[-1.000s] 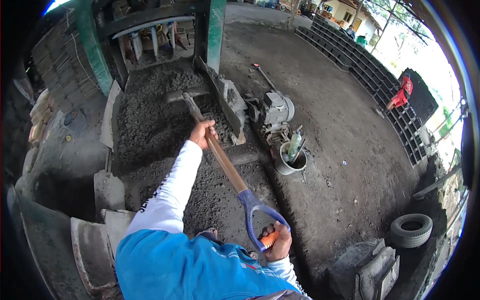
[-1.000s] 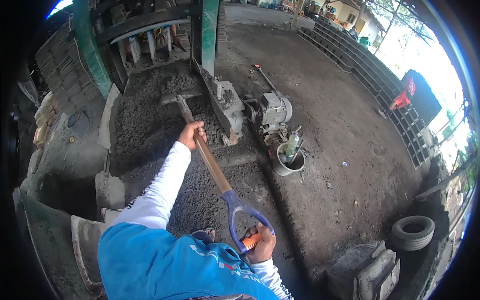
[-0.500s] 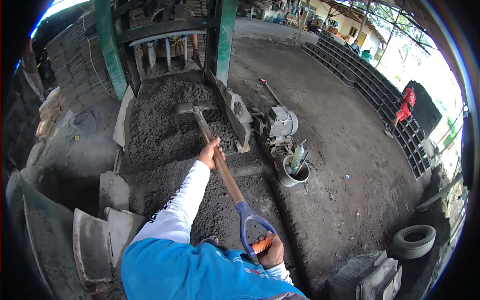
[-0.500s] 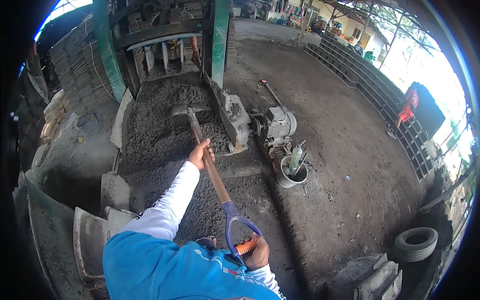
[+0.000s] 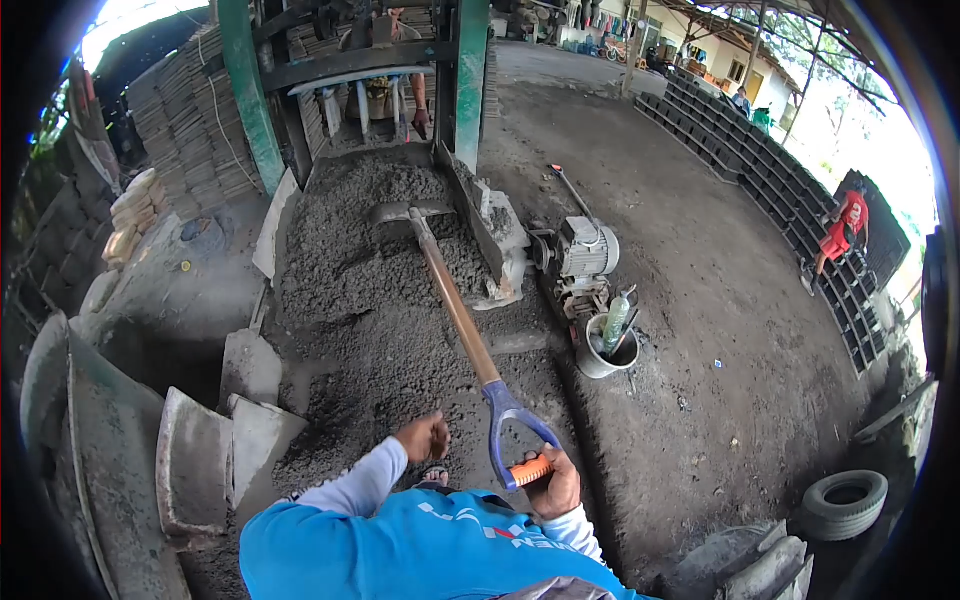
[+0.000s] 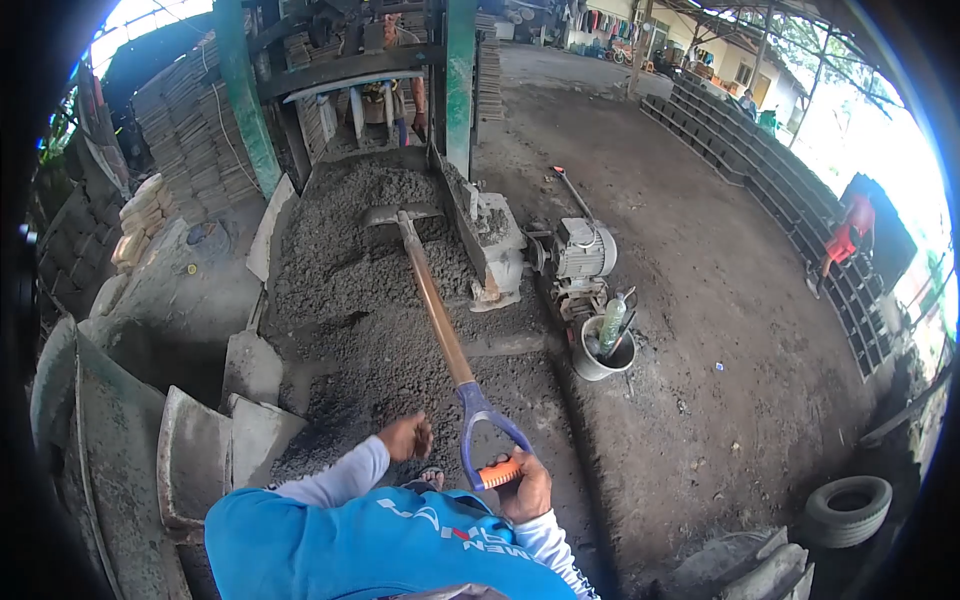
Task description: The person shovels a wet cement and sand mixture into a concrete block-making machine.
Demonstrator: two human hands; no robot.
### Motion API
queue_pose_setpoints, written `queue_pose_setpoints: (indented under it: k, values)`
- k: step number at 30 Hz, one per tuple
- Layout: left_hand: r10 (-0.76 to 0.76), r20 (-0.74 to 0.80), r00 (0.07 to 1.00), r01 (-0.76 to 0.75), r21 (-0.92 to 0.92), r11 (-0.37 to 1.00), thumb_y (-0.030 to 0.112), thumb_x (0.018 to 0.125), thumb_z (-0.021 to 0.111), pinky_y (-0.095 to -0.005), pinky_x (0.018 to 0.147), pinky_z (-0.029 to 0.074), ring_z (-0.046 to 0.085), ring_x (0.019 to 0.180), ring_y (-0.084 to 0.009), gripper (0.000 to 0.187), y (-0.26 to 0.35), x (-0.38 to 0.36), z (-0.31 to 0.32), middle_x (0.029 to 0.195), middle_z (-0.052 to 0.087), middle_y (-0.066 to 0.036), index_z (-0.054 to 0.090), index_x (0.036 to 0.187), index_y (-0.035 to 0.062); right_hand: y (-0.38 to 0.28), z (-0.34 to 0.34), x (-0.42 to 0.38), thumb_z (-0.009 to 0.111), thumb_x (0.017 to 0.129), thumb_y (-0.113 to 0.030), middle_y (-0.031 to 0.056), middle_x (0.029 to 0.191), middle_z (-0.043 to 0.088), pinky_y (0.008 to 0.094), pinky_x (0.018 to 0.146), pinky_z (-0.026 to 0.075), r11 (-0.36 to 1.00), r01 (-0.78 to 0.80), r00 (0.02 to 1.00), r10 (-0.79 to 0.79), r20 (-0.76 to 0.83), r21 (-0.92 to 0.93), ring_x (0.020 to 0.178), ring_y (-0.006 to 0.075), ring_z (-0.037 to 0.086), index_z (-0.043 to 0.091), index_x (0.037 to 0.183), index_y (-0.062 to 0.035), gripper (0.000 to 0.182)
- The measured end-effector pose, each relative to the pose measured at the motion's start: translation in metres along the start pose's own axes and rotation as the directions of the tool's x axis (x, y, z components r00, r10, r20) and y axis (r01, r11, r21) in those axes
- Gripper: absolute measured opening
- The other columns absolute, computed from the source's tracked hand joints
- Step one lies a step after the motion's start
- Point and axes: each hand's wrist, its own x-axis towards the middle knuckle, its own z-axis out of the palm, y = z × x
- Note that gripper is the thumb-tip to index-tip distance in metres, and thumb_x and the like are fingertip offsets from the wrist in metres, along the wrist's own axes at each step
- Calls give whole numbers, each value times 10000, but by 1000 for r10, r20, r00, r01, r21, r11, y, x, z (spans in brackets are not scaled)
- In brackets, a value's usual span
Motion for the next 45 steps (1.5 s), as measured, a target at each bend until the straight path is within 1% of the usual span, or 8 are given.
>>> queue_pose_setpoints:
  k: [4, 6, 8, 9, 11, 15, 18, 45]
  values:
    - [-123, -48, 991, 128, 135, 983, 518, 935, 508, -398, 693, 516, 627, 709, -250, 396, -46, -11, 49, 796, 647, -71, 570, 892, 129, -14, 2, -7, 634, 828, -269, 140, 841, 618, 492, 725, 524, 996, -32, 991, 43, 127, -88, 798, 310, 630, 545, 939, -40, 270]
    - [-54, 99, 994, -14, 584, 811, 551, 914, 520, -389, 700, 518, 624, 716, -228, 424, -50, -7, 105, 768, 634, -63, 573, 901, 131, -25, 7, -8, 632, 830, -312, 161, 850, 642, 482, 705, 529, 985, -38, 968, 79, 237, -171, 772, 314, 644, 563, 942, -29, 311]
    - [-114, 265, 958, -126, 738, 663, 555, 914, 517, -388, 699, 518, 624, 716, -229, 430, -61, 5, 165, 770, 636, -65, 574, 908, 128, -39, 26, -15, 626, 833, -357, 183, 848, 660, 469, 684, 534, 963, -51, 913, 152, 378, -263, 725, 320, 653, 585, 948, -17, 362]
    - [-183, 338, 923, -152, 759, 633, 557, 913, 515, -387, 699, 517, 624, 716, -229, 434, -71, 11, 194, 771, 636, -66, 574, 912, 127, -37, 46, -26, 614, 841, -380, 212, 847, 673, 449, 644, 541, 980, -44, 951, 100, 291, -192, 669, 326, 657, 601, 968, -1, 400]
    - [-353, 431, 831, -114, 751, 650, 560, 913, 512, -386, 698, 517, 624, 717, -229, 441, -103, 24, 239, 774, 638, -68, 574, 919, 124, -32, 41, -14, 614, 861, -334, 215, 924, 662, 442, 664, 576, 983, -37, 908, 108, 405, -178, 696, 310, 666, 561, 1006, 34, 399]
    - [-652, 454, 607, 256, 665, 702, 568, 912, 505, -384, 696, 516, 625, 717, -230, 455, -195, 36, 280, 779, 640, -73, 575, 934, 118, -27, 74, -32, 582, 897, -264, 209, 933, 656, 370, 619, 600, 991, -5, 866, 70, 495, -132, 769, 288, 672, 550, 1041, 45, 342]
    - [-735, 425, 529, 441, 602, 666, 573, 911, 500, -382, 694, 516, 625, 717, -230, 466, -224, 34, 283, 783, 642, -76, 575, 945, 114, -23, 74, -41, 581, 902, -240, 192, 969, 649, 347, 593, 581, 987, -10, 892, 81, 444, -161, 762, 259, 658, 524, 1054, 25, 310]
    - [-791, 353, 499, 540, 587, 603, 623, 904, 454, -366, 681, 511, 628, 719, -235, 578, -219, 28, 287, 816, 659, -107, 580, 1044, 76, -5, 68, -43, 574, 903, -262, 180, 888, 657, 341, 579, 552, 981, 41, 935, 29, 353, -188, 712, 249, 645, 553, 1026, 31, 318]
